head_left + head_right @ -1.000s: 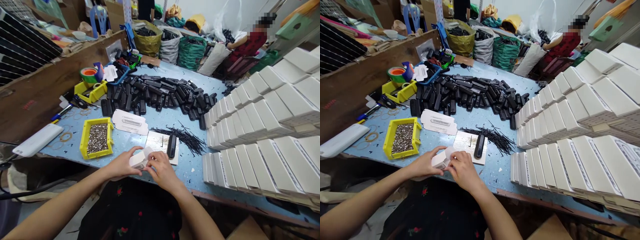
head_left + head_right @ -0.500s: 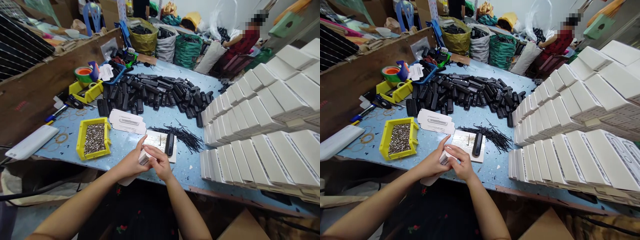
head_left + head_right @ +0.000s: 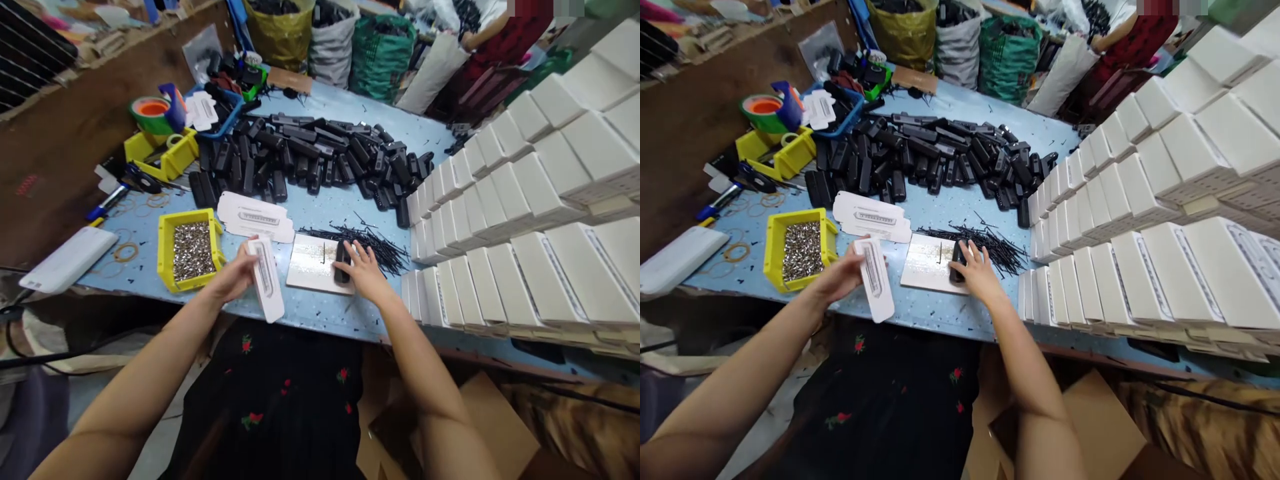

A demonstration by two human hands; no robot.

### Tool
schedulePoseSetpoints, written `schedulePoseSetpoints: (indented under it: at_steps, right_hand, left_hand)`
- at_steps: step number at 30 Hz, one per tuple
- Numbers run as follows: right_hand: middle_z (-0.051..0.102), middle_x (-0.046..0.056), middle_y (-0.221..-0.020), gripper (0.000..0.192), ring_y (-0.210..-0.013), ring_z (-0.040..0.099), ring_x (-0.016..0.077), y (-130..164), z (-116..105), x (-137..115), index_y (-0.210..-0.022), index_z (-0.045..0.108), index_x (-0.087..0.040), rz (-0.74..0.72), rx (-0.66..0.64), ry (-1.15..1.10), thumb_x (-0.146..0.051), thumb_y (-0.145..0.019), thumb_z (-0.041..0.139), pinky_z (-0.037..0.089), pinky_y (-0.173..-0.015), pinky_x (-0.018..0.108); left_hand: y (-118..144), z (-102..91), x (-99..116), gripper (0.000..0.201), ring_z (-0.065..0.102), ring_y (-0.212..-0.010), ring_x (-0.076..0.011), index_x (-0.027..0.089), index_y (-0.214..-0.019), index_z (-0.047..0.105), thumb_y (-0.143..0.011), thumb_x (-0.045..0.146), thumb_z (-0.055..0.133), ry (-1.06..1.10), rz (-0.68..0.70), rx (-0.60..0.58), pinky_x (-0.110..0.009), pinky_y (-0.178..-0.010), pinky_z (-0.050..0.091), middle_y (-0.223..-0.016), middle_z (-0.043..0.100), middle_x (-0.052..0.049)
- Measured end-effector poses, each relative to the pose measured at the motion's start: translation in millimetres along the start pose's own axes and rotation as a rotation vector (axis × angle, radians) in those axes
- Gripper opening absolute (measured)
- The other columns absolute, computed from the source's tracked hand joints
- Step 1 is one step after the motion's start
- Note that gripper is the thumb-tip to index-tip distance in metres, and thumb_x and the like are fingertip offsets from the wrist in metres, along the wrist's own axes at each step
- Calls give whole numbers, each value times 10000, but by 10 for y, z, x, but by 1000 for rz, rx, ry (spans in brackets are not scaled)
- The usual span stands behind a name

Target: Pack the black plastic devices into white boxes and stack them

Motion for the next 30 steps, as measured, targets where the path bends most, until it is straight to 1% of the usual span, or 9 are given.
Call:
schedulePoseSetpoints:
  at_steps: [2, 5, 8, 11, 16, 20, 22, 27, 30]
  right_hand:
    - [411, 58, -1421, 330, -1419, 323, 244, 87, -57, 100, -1096, 646, -211, -19, 1, -79, -135, -786, 565, 185, -1206, 579]
    - [595, 67, -1134, 443, -1116, 580, 144, 196, -178, -111, -1160, 493, -190, 44, 297, -539, -301, -766, 660, 424, -1111, 430]
    - [596, 39, -990, 552, -906, 623, 92, 164, -188, -563, -1185, 311, -216, 82, 704, -1045, -485, -806, 607, 540, -918, 311]
    - [531, 77, -1152, 550, -1033, 601, 101, -32, -75, -978, -1101, 296, -208, 115, 883, -1193, -538, -789, 606, 516, -977, 315]
    - [466, 112, -1281, 750, -1190, 519, 147, -170, 59, -1215, -1224, 252, -224, 217, 759, -1027, -500, -705, 718, 421, -1096, 363]
    - [573, 68, -1074, 629, -997, 574, 119, -158, 105, -1241, -1194, 432, -218, 69, 487, -969, -578, -733, 664, 487, -963, 280]
    - [579, 65, -1079, 520, -964, 574, 104, -261, 153, -1166, -1137, 531, -200, -14, 298, -923, -612, -819, 529, 500, -899, 244]
    - [557, 135, -1091, 280, -1016, 527, 139, -604, 299, -457, -998, 608, -81, 545, 344, -531, -314, -868, 524, 430, -990, 309]
    - [571, 129, -1016, 123, -990, 527, 133, -671, 378, -293, -834, 607, -65, 523, 255, -507, -133, -822, 505, 406, -1011, 320]
  left_hand:
    - [-3, -93, 26, 512, 680, -875, -230, 224, -1279, 483, -788, 180, 625, 233, -2, 49, -362, -739, 577, -997, 676, -61]
    - [14, -68, -26, 253, 674, -862, -202, 171, -1149, 565, -922, 267, 506, 434, 7, 194, -346, -745, 590, -979, 685, -75]
    - [39, 162, -157, 298, 667, -813, -180, 172, -1147, 555, -970, 376, 430, 537, -26, 323, -342, -728, 600, -955, 680, -76]
    - [86, 443, -260, 349, 665, -806, -167, 153, -1131, 551, -946, 438, 472, 528, -78, 319, -329, -772, 595, -960, 671, -85]
    - [246, 426, -206, 506, 650, -955, -186, 76, -1202, 544, -952, 479, 368, -82, 122, 132, -342, -868, 550, -1135, 620, -162]
    - [396, 114, -145, 745, 593, -1091, -264, 89, -1253, 514, -637, 413, 780, -679, 448, 166, -386, -942, 498, -1242, 569, -167]
    - [411, 31, -168, 742, 619, -1045, -291, 165, -1247, 502, -602, 359, 813, -931, 522, 159, -400, -900, 507, -1187, 615, -132]
    - [284, -27, -222, 710, 656, -926, -259, 162, -1283, 407, -707, 446, 710, -1112, 531, 261, -342, -788, 518, -1070, 638, -101]
    - [179, 57, -263, 726, 650, -981, -273, 171, -1300, 405, -716, 493, 692, -1130, 494, 138, -347, -814, 517, -1114, 631, -105]
Point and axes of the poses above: each hand's wrist, its own y-axis away from the middle knuckle, its own z-axis out of the palm, x = y × z, the point moved 3 cm from there along -y, towards the middle knuckle
